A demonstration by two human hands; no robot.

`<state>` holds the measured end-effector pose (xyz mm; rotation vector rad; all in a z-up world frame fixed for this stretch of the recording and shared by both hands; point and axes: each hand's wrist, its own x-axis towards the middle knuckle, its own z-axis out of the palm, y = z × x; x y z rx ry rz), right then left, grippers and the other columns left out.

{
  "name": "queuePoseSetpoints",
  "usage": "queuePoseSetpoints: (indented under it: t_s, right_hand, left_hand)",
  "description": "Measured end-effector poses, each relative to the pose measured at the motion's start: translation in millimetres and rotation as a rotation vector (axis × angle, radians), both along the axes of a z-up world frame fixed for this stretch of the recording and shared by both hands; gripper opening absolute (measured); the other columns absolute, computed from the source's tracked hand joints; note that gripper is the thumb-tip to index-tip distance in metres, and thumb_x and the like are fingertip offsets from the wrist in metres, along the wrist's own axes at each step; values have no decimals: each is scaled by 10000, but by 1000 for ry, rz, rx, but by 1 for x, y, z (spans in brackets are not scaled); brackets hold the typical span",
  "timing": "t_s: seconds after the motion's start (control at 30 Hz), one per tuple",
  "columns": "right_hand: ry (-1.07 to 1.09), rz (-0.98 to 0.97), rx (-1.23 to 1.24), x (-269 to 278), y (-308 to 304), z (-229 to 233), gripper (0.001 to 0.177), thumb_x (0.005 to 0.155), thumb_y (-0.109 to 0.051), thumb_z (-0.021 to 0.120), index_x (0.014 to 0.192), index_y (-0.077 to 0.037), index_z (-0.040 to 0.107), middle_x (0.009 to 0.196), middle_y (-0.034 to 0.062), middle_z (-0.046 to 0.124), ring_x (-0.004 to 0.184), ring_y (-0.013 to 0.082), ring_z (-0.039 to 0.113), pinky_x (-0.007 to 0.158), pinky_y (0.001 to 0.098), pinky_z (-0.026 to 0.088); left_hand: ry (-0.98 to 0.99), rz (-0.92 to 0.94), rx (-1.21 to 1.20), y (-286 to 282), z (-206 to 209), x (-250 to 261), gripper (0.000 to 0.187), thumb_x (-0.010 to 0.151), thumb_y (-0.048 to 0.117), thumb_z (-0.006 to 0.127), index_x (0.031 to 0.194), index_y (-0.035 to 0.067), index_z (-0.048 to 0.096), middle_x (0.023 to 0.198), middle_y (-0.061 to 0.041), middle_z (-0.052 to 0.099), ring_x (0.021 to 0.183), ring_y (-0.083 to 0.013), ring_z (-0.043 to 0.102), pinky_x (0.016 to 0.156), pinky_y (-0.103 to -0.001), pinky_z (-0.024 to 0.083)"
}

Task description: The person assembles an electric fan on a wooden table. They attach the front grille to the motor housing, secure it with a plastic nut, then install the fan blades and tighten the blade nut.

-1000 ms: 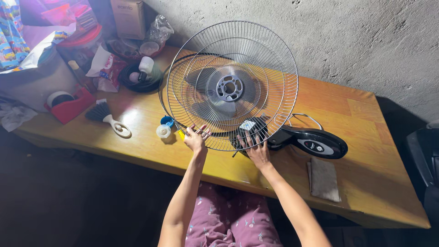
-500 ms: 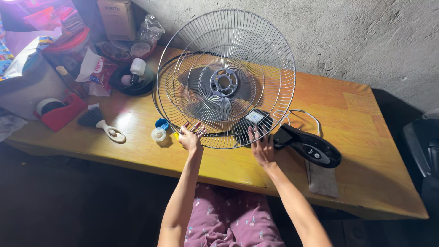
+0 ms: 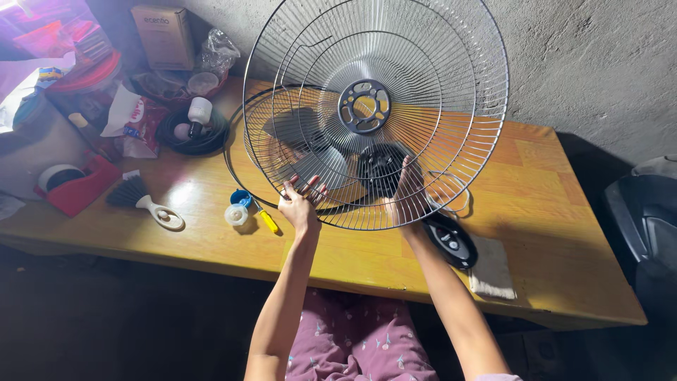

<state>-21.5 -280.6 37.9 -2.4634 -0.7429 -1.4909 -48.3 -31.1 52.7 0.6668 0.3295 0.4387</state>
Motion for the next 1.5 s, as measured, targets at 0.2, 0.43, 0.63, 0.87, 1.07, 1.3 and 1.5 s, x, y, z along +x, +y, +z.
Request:
queuePoseSetpoints:
  t_s: [0.2,0.43,0.63,0.87,1.07,1.3,1.5]
  right_hand:
    - [208,-173,337,28,0,13,1394,589,-363,1008,1620,-16,136,1621,232,352,1480,393,395,1228,466,365]
    - [265,-204,472,37,-23,10,1414,607,-370,1005,1645,-63,95,1595,246,386,1459,407,411,1207,477,378]
    - [374,-269,517,34,-31,6,1424,578,-396,1003,1630,-57,105,1545,276,411,1408,437,441,1141,510,398]
    - [388,-223,490,27,-23,11,1321,570,-453,979,1596,-71,241,1500,202,484,1325,399,541,1044,513,516]
    - [355,-182,489,26,-20,18,1164,642,-472,930,1524,-36,308,1413,178,537,1243,364,595,999,482,551]
    - [419,-78,555,17,-15,32,888,765,-479,857,1416,-51,430,1319,134,616,1174,305,655,997,426,577]
    - [560,237,799,17,-10,54,671,870,-485,794,1322,-64,535,1239,97,683,1115,254,706,996,378,600]
  left_hand:
    - [-11,-48,-16,-15,20,-3,392,1103,312,314,1253,-9,483,1002,-307,733,681,-345,748,567,-407,638]
    - [-49,-108,19,-36,25,-8,374,1111,315,342,1262,17,511,999,-286,742,681,-329,743,581,-412,641]
    - [23,-154,83,-53,18,-16,359,1097,303,372,1253,22,532,965,-271,735,664,-320,743,584,-426,646]
    - [47,-160,98,-57,-3,-27,374,1090,293,369,1262,3,531,943,-282,752,683,-311,762,596,-400,649]
    - [86,-138,83,-57,-26,-28,372,1097,291,375,1248,-16,522,947,-291,748,642,-304,733,571,-399,635]
    - [113,-161,49,-62,-34,-36,350,1090,257,352,1254,-17,496,973,-298,740,654,-315,747,577,-398,636]
    - [118,-155,38,-70,-33,-45,356,1093,253,318,1260,-9,491,1000,-285,744,679,-321,751,588,-396,637]
